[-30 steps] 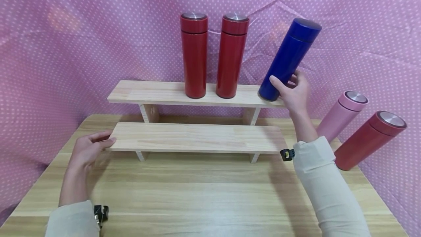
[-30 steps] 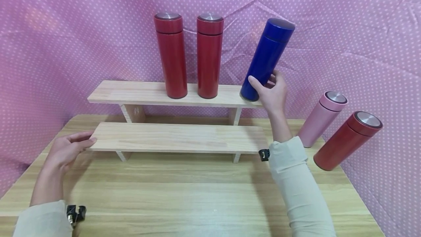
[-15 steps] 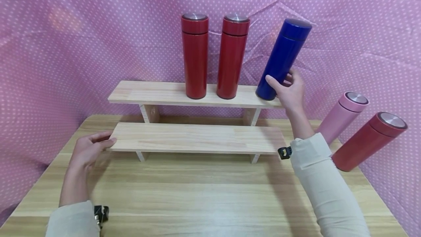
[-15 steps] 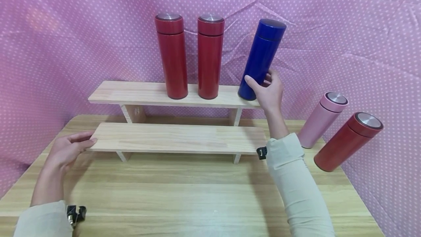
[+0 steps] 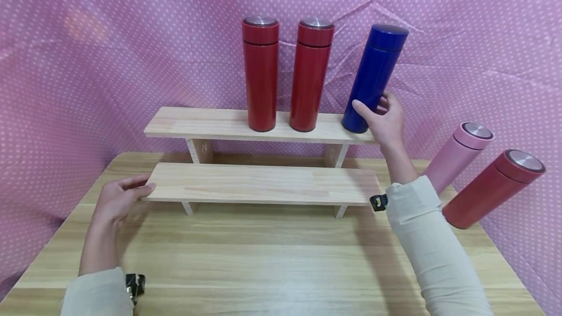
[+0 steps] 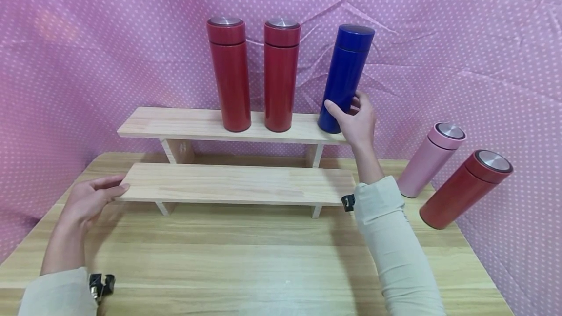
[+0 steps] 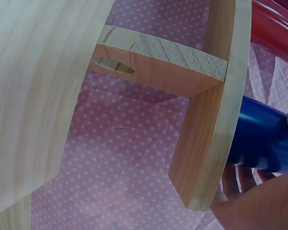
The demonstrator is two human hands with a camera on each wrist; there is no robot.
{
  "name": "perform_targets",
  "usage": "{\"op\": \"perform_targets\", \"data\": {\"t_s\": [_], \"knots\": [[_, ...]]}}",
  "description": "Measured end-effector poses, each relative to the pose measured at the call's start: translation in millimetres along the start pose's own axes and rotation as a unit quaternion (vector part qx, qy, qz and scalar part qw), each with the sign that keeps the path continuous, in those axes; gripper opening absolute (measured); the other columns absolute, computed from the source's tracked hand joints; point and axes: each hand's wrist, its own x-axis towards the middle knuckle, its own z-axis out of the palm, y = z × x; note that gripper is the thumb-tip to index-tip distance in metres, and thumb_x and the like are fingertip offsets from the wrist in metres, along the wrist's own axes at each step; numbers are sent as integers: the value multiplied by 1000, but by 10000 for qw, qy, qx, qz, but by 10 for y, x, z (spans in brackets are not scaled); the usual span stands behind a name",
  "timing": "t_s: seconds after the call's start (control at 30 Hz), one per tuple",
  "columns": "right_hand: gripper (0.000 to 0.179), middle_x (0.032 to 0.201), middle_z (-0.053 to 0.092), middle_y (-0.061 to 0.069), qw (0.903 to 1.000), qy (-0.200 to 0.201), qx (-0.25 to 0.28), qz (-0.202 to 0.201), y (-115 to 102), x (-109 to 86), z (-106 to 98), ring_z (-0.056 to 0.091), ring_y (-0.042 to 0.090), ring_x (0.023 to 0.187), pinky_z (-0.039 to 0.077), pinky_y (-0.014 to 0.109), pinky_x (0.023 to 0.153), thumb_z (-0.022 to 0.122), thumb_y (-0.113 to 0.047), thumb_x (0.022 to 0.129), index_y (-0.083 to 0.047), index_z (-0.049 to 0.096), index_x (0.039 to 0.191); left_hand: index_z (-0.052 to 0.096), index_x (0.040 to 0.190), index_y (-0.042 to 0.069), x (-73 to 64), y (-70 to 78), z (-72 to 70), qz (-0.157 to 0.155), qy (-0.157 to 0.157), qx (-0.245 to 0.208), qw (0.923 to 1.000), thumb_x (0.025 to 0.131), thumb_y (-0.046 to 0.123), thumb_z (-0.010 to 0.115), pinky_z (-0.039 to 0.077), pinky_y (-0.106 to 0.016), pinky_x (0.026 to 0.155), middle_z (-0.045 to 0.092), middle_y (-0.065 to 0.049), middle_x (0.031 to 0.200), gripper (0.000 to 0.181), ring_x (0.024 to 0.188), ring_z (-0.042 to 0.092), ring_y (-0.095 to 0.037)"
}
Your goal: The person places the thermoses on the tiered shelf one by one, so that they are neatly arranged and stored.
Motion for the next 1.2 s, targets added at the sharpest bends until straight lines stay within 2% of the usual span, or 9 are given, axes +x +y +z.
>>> {"op": "perform_targets", "data": {"t_s": [0.13, 0.2, 0.4, 0.57, 0.67, 0.9, 1.07, 1.13, 1.2], "knots": [[69, 135, 58, 17, 10000, -29, -43, -62, 10, 1, 2, 58, 29, 117, 48, 42, 101, 80, -35, 87, -7, 52, 143, 48, 146, -4, 5, -3, -12, -18, 36, -72, 10000, 96, 30, 74, 34, -27, 41, 55, -8, 129, 66, 59, 40, -6], [69, 135, 58, 17, 9999, -34, -34, -92, 18, 3, 2, 58, 30, 117, 48, 42, 101, 81, -34, 87, -7, 52, 143, 49, 145, -5, 5, -7, -16, -13, 49, -97, 9999, 95, 29, 74, 32, -27, 37, 56, -5, 125, 66, 55, 36, -7], [70, 135, 58, 18, 9999, -37, 28, -119, 35, 5, 5, 58, 30, 117, 48, 41, 102, 81, -33, 86, -5, 52, 144, 49, 145, -5, -2, -1, -12, 3, 22, -52, 10000, 95, 31, 74, 36, -29, 46, 56, -6, 128, 66, 74, 49, -6], [71, 136, 57, 18, 9999, -43, 63, -87, 39, 9, 4, 58, 31, 117, 48, 41, 102, 81, -33, 86, -6, 51, 144, 49, 145, -4, -1, 2, -19, -38, 13, -145, 9999, 95, 30, 75, 33, -27, 40, 58, 8, 116, 66, 69, 47, -8], [72, 136, 57, 17, 9999, -57, 74, -42, 36, 6, 3, 58, 31, 118, 48, 40, 102, 81, -32, 85, -6, 50, 144, 49, 145, -5, -3, 4, -16, -9, 13, -131, 9999, 95, 29, 75, 37, -28, 46, 57, 12, 111, 66, 75, 50, -6], [70, 134, 56, 18, 9997, -108, 208, -29, 47, -23, -10, 57, 31, 117, 47, 37, 100, 81, -26, 85, -5, 49, 144, 48, 145, -5, -4, 12, -13, 36, 18, -76, 10000, 96, 30, 74, 35, -28, 43, 57, 1, 119, 66, 66, 44, -9], [71, 134, 55, 18, 9991, -172, 373, -80, 71, -73, -54, 56, 28, 115, 46, 34, 99, 81, -21, 85, -5, 47, 145, 50, 145, -4, 0, 2, -27, -28, 22, -133, 9999, 94, 30, 75, 33, -27, 37, 59, 12, 109, 66, 51, 34, -6], [72, 136, 54, 18, 9989, -163, 426, -53, 82, -88, -81, 56, 27, 116, 46, 34, 100, 80, -20, 86, -5, 45, 146, 50, 145, -3, 3, -2, -24, -28, 24, -113, 9999, 94, 31, 75, 36, -26, 40, 59, 13, 109, 66, 55, 39, -5], [73, 136, 54, 17, 9989, -132, 447, -33, 86, -107, -115, 55, 26, 118, 47, 33, 101, 80, -20, 86, -4, 45, 147, 49, 145, -4, 6, -4, -16, 4, 15, -82, 10000, 95, 32, 75, 38, -27, 45, 59, 7, 116, 67, 68, 46, -5]]}}
